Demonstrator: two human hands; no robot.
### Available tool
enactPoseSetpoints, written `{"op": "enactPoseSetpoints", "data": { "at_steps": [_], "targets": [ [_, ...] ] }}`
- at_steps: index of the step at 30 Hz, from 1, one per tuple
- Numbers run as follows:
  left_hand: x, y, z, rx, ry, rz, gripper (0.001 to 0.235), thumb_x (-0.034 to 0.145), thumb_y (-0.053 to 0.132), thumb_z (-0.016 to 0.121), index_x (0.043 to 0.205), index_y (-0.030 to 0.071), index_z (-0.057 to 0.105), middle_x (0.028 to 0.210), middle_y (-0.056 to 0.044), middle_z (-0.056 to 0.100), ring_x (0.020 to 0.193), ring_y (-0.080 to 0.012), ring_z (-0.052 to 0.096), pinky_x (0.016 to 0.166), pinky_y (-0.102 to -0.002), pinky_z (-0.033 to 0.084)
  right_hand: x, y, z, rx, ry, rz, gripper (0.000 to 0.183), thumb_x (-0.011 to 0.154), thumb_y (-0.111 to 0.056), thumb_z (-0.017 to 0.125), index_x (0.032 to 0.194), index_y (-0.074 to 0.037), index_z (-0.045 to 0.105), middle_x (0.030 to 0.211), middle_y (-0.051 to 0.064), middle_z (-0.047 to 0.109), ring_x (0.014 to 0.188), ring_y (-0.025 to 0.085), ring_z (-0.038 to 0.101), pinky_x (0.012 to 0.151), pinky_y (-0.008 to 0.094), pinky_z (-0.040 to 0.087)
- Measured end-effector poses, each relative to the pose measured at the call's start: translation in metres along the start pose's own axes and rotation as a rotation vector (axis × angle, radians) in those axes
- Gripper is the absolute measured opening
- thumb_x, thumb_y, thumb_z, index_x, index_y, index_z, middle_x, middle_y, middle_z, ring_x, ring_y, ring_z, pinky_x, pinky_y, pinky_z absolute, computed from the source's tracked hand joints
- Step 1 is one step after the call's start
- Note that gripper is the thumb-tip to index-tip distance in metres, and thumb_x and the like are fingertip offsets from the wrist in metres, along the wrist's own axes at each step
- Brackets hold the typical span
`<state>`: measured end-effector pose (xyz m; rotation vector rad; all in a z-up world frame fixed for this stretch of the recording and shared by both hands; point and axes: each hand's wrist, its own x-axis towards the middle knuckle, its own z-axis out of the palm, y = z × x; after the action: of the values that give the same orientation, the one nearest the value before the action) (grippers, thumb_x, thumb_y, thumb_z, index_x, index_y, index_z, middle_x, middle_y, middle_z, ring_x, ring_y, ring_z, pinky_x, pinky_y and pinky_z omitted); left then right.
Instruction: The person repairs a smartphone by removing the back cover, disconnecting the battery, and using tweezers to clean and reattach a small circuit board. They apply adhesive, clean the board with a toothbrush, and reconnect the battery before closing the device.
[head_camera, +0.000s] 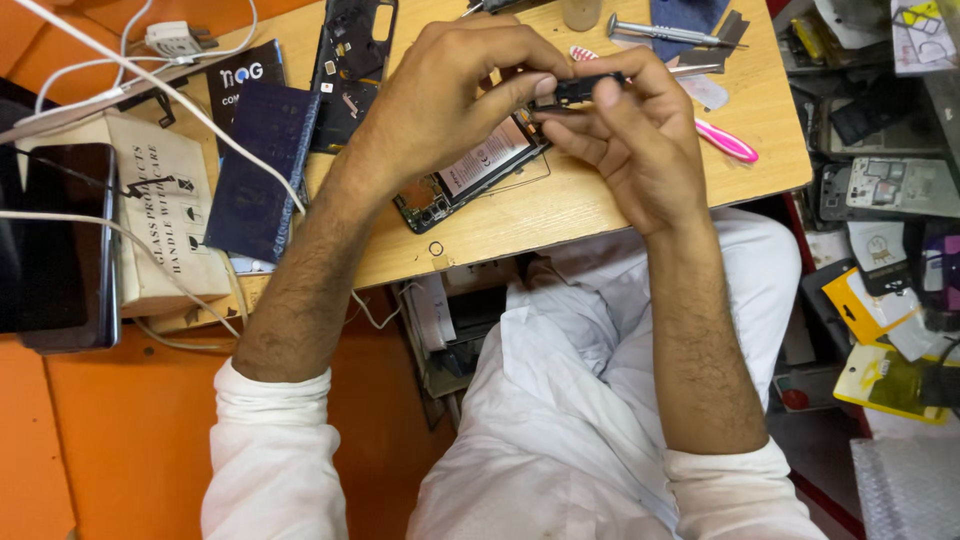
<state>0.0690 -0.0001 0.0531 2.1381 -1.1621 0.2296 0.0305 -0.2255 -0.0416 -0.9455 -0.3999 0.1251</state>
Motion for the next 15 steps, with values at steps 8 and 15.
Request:
{"op": "enactPoseSetpoints", "data": {
  "at_steps": [8,15],
  "targets": [
    [0.004,-0.010,0.007,0.095,0.118,0.141,0.016,0.097,0.005,0.074,0.111,0.009,0.070,0.108,-0.002,0.071,0.105,-0.0246,0.069,0.088,-0.039,0.057,-0.001,-0.001,-0.013,0.252,0.015,0.113,0.048,0.117,-0.042,0.049,0.137,0.002,0.048,0.136,0.022,0.057,0.129,0.035,0.065,0.110,0.041,0.058],
    [-0.003,-0.005,0.008,0.090,0.165,0.110,0.014,0.101,0.016,0.077,0.113,0.015,0.070,0.105,0.002,0.071,0.105,-0.0223,0.066,0.086,-0.038,0.057,-0.008,0.004,-0.013,0.103,-0.058,0.027,0.053,0.113,-0.046,0.061,0.137,0.000,0.050,0.133,0.018,0.058,0.128,0.029,0.066,0.107,0.042,0.059]
  ]
}}
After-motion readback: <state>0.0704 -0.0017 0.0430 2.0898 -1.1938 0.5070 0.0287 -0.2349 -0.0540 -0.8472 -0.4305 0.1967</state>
